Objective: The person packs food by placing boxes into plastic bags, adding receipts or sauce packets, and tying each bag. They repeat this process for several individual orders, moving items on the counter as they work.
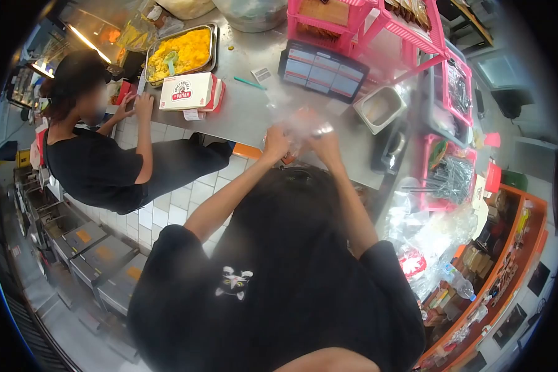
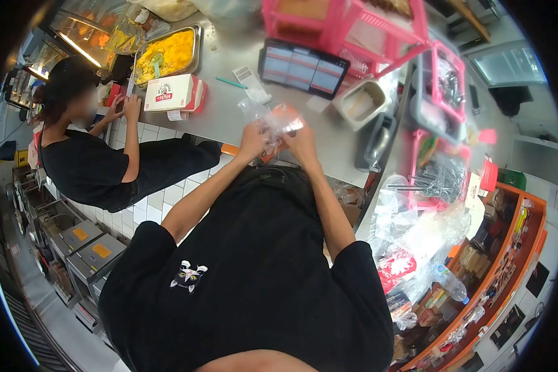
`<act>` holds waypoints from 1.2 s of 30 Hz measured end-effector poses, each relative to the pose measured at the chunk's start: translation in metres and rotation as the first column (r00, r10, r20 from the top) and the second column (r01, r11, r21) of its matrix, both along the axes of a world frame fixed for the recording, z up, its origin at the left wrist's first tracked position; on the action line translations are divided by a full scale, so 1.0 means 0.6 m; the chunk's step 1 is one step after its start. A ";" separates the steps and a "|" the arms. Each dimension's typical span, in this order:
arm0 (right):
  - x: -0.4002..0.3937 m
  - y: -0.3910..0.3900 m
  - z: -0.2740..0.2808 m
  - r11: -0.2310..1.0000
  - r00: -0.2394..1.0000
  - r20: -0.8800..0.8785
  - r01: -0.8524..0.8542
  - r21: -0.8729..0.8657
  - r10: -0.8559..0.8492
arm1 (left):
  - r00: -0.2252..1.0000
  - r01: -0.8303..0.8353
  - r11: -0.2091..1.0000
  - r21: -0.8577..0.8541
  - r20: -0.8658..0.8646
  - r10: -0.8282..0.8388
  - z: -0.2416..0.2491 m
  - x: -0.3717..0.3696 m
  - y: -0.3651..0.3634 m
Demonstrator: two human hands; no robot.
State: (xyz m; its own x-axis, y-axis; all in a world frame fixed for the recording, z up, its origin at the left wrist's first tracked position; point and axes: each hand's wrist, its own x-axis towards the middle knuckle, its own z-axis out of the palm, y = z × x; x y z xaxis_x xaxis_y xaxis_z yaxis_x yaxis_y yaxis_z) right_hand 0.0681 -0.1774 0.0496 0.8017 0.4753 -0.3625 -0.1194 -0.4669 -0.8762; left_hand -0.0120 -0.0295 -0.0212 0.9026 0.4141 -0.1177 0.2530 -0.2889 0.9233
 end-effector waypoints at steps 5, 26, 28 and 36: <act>0.005 -0.002 -0.067 0.988 0.744 0.654 -0.146 -0.041 0.137 | 1.000 0.027 1.000 0.012 -0.004 -0.027 0.041 0.003 0.003; 0.015 0.000 -0.052 0.995 0.913 0.398 -0.101 0.015 0.087 | 0.983 0.155 0.986 -0.053 0.110 -0.149 0.044 0.005 0.016; 0.018 0.008 -0.040 0.994 0.943 0.323 -0.097 0.040 0.079 | 0.960 0.178 0.984 0.028 0.213 -0.180 0.044 0.006 0.018; 0.039 0.004 -0.101 0.977 0.823 0.537 -0.212 -0.013 0.185 | 0.967 0.164 0.982 0.092 0.184 -0.179 0.012 0.015 0.023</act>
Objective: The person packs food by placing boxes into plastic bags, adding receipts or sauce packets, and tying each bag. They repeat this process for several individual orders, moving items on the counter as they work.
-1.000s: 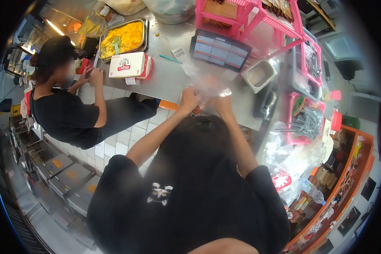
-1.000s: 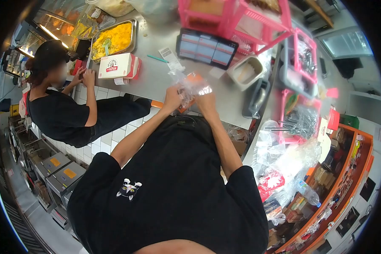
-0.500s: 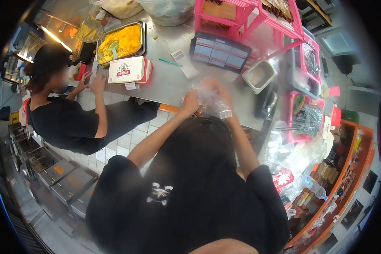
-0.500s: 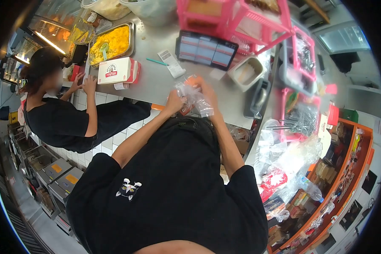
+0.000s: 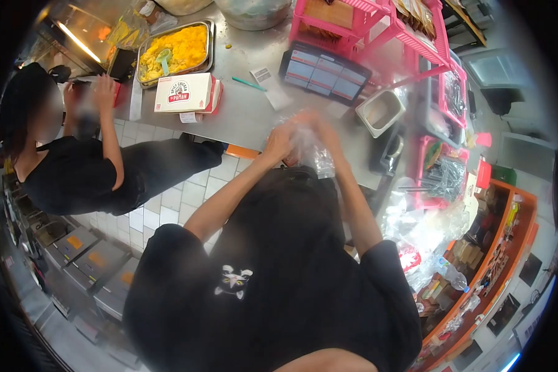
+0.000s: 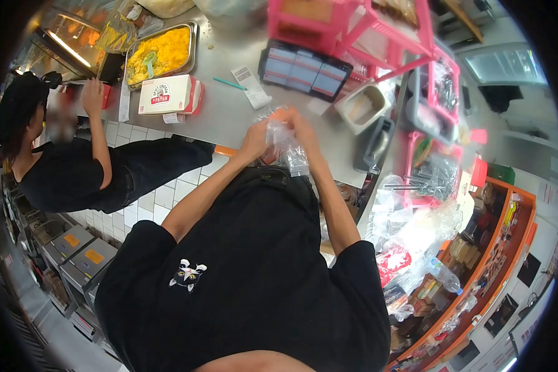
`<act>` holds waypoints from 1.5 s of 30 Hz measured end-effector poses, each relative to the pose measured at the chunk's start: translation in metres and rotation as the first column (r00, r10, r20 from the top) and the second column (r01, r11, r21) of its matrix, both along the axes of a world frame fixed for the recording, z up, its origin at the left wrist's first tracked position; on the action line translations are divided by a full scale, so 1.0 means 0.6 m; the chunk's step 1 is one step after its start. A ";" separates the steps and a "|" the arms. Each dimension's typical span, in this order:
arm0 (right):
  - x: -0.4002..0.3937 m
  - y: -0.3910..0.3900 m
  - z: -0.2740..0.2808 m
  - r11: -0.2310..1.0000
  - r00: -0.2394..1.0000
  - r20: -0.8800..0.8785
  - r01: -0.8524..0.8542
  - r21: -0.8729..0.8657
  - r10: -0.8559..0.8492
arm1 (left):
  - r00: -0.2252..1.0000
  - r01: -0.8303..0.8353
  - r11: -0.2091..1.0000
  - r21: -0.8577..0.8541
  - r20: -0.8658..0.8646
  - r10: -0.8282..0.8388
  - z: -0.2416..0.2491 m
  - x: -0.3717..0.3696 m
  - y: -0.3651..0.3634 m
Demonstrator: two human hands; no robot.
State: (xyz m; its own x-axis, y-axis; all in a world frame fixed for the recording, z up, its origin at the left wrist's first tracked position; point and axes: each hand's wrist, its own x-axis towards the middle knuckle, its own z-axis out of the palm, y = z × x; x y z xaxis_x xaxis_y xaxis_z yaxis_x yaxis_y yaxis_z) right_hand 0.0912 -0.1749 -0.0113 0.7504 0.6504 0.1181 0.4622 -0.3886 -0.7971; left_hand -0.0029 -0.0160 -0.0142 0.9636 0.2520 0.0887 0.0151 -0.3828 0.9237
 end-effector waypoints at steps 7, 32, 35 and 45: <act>0.003 -0.018 -0.016 0.988 0.928 -0.367 0.001 0.155 0.057 | 0.992 0.054 0.999 -0.004 -0.118 -0.054 0.005 -0.004 0.015; -0.013 -0.097 0.095 0.856 0.852 0.214 0.507 -0.106 -0.478 | 0.956 -0.083 0.971 -0.222 -0.294 0.014 0.021 0.067 0.139; -0.035 -0.201 0.136 0.542 0.540 0.308 0.836 -0.086 -0.783 | 0.818 -0.438 0.829 0.348 -0.229 0.528 -0.025 0.138 0.214; -0.007 -0.375 0.040 0.507 0.262 -0.679 0.841 -0.188 -0.686 | 0.698 -0.716 0.611 -0.338 -0.372 0.612 -0.082 0.281 0.322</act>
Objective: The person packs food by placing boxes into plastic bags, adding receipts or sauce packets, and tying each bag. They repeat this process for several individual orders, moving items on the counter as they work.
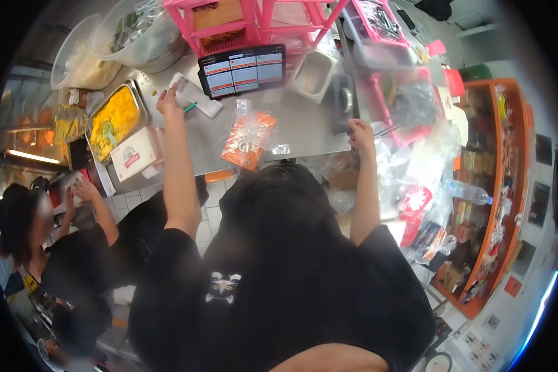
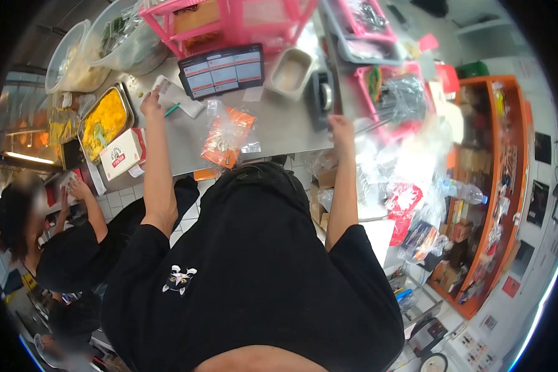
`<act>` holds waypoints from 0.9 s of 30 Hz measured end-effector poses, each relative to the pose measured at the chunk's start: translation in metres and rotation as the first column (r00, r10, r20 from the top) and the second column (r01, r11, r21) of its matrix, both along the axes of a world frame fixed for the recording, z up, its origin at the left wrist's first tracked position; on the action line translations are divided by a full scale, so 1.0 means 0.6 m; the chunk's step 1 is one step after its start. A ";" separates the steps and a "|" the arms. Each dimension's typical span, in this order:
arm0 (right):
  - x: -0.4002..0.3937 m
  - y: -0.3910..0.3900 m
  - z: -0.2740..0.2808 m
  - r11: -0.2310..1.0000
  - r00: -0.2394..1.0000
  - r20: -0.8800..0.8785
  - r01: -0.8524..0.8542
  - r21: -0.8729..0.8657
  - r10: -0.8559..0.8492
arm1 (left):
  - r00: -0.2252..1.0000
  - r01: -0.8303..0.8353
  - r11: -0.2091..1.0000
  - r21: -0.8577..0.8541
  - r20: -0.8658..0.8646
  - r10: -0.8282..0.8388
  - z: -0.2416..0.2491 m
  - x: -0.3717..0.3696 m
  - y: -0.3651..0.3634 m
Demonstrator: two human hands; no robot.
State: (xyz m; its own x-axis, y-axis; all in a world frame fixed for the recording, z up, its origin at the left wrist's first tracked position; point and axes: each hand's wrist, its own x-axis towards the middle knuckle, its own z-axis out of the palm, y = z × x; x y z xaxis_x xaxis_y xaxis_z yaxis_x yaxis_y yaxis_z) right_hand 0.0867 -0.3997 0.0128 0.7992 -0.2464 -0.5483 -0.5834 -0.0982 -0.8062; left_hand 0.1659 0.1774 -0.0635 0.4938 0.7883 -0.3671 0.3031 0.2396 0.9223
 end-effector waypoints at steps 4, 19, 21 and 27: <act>0.004 0.008 0.039 0.997 0.995 -0.096 0.011 0.072 -0.004 | 0.930 0.133 0.913 -0.387 0.367 0.020 0.117 -0.007 0.019; -0.076 -0.015 -0.119 0.506 0.893 0.060 -0.196 -0.840 0.445 | 0.793 0.268 0.909 0.320 0.462 -0.397 0.427 -0.169 -0.193; -0.038 0.037 -0.001 0.891 0.921 0.260 -0.162 -0.423 0.291 | 0.782 0.429 0.826 0.366 0.308 -0.543 0.446 -0.178 -0.223; 0.033 0.229 0.312 0.548 0.453 0.446 -0.830 -0.104 0.772 | 0.530 0.800 0.567 0.197 0.210 -0.821 0.416 -0.197 -0.276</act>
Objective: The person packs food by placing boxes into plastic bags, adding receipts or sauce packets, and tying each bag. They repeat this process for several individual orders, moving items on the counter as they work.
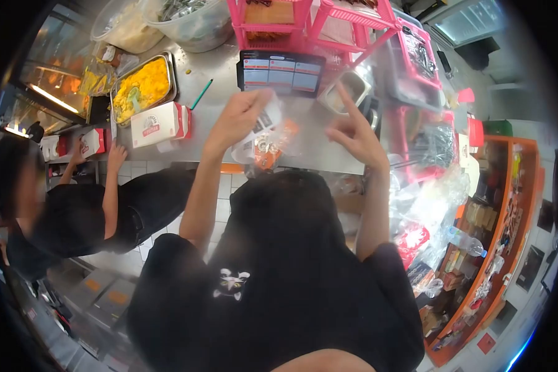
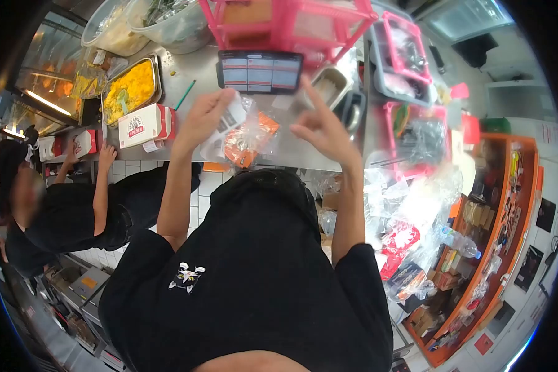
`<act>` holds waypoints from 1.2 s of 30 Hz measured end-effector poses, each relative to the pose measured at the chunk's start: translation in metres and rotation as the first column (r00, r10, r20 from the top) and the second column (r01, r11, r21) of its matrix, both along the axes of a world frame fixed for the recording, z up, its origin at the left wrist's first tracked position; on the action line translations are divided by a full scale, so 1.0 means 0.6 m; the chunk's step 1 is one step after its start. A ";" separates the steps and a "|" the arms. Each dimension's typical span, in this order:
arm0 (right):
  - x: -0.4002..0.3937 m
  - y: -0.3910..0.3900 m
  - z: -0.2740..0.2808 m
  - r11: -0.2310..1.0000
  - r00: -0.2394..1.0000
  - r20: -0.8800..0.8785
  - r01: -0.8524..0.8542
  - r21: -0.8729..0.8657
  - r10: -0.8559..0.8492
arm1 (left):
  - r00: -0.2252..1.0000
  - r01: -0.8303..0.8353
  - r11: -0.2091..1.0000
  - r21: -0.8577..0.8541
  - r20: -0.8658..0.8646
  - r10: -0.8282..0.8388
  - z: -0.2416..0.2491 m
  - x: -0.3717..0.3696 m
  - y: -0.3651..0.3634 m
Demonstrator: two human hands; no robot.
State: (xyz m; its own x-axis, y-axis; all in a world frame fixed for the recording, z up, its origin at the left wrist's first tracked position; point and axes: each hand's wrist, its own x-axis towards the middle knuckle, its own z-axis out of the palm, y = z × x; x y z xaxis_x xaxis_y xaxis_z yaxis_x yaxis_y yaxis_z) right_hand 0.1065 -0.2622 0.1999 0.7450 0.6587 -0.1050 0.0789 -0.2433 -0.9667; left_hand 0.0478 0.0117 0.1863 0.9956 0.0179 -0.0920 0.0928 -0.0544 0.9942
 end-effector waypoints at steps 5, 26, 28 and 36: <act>0.051 0.129 0.053 0.922 0.915 0.171 -0.381 0.071 0.365 | 0.995 0.087 0.993 0.082 0.035 -0.091 -0.004 -0.004 -0.010; 0.114 0.257 0.046 0.737 0.698 -0.374 -0.329 0.591 0.611 | 0.987 -0.157 0.921 -0.358 -0.024 0.159 -0.039 0.005 0.064; 0.117 0.257 0.042 0.734 0.686 -0.380 -0.339 0.588 0.621 | 0.990 -0.137 0.925 -0.355 -0.008 0.144 -0.035 0.008 0.062; 0.125 0.242 0.059 0.869 0.871 0.009 -0.490 -0.065 0.492 | 0.998 -0.036 0.998 -0.042 0.058 0.038 -0.016 -0.005 0.063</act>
